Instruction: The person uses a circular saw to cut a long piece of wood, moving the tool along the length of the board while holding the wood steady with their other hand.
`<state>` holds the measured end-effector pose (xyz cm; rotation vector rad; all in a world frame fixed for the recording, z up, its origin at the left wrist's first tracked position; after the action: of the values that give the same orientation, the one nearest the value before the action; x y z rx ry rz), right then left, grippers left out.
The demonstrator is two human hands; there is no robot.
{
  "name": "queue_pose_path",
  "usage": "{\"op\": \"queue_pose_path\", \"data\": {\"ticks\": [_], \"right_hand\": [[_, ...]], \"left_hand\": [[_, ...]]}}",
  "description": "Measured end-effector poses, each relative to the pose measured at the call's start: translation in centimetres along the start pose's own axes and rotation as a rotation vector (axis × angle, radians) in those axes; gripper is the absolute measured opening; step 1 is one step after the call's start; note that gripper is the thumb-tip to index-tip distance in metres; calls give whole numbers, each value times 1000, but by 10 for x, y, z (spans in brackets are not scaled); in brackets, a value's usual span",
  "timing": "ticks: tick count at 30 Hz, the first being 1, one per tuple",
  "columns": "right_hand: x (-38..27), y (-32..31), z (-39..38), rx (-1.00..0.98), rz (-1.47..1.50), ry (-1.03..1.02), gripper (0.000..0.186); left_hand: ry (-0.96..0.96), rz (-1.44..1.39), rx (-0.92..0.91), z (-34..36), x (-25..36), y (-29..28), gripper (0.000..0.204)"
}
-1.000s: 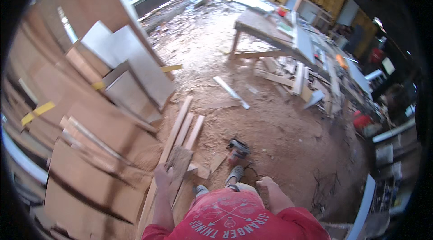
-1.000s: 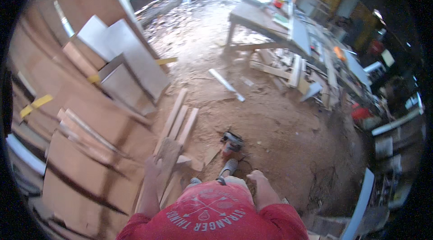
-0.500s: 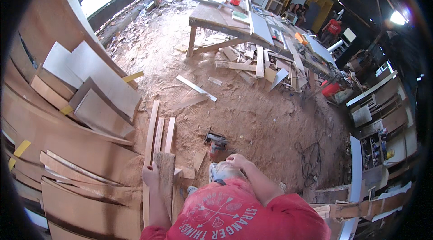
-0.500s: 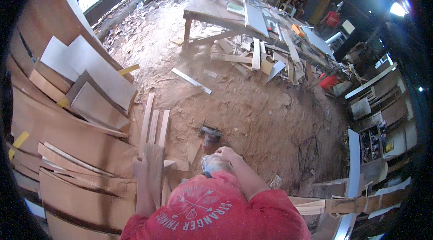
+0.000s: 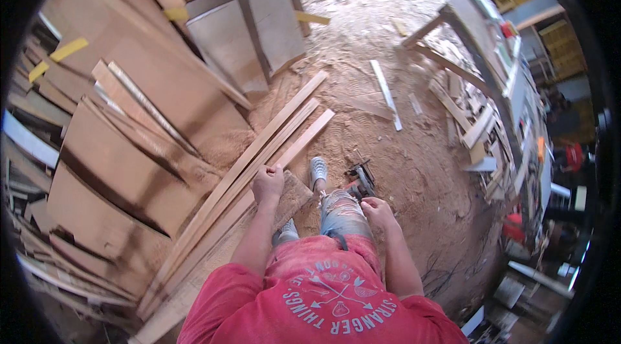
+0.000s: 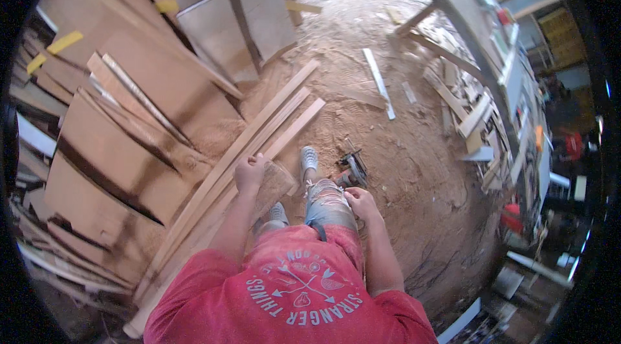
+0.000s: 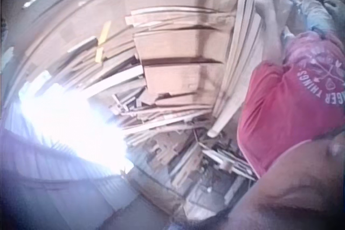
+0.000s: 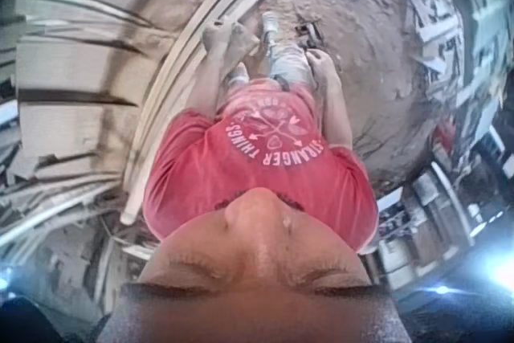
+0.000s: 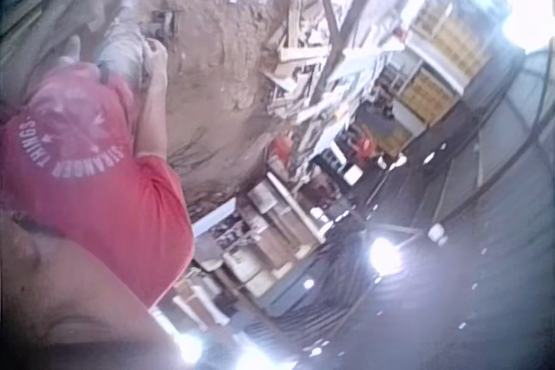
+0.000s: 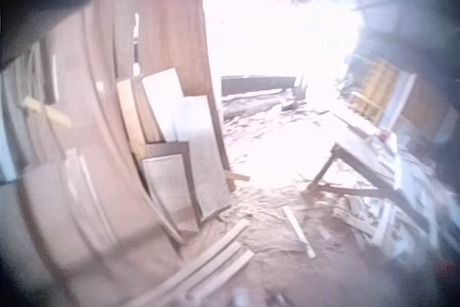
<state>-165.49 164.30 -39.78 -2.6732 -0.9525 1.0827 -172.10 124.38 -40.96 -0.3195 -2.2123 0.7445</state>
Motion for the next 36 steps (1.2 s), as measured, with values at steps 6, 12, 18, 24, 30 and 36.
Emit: {"op": "queue_pose_path", "data": {"ticks": [6,12,18,24,30,36], "right_hand": [[-25,-3,187,-237,-187,-23,35],[-86,9,302,-342,-446,-10,39],[-114,12,301,-581,-645,-85,45],[-75,33,218,-570,-1445,-178,63],[-83,-5,222,-1290,-1398,-393,81],[-89,-23,298,-296,-1068,181,106]], "left_hand": [[-157,89,-38,20,16,-1,30],[-128,56,78,22,16,3,17],[-202,-70,5,24,13,1,15],[-177,-133,52,22,3,8,14],[-203,-141,33,23,-20,21,12],[-132,-96,85,20,-27,26,11]]}}
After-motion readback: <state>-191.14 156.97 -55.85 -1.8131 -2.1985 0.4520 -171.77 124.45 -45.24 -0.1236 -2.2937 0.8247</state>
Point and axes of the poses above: each hand's wrist, its own z-axis towards the middle knuckle, its own y-axis out of the palm, x = y × z, the point moved 1 cm from there along z, towards the middle knuckle, and after that the axes turned 12 degrees about -x, right-handed, at the moved point
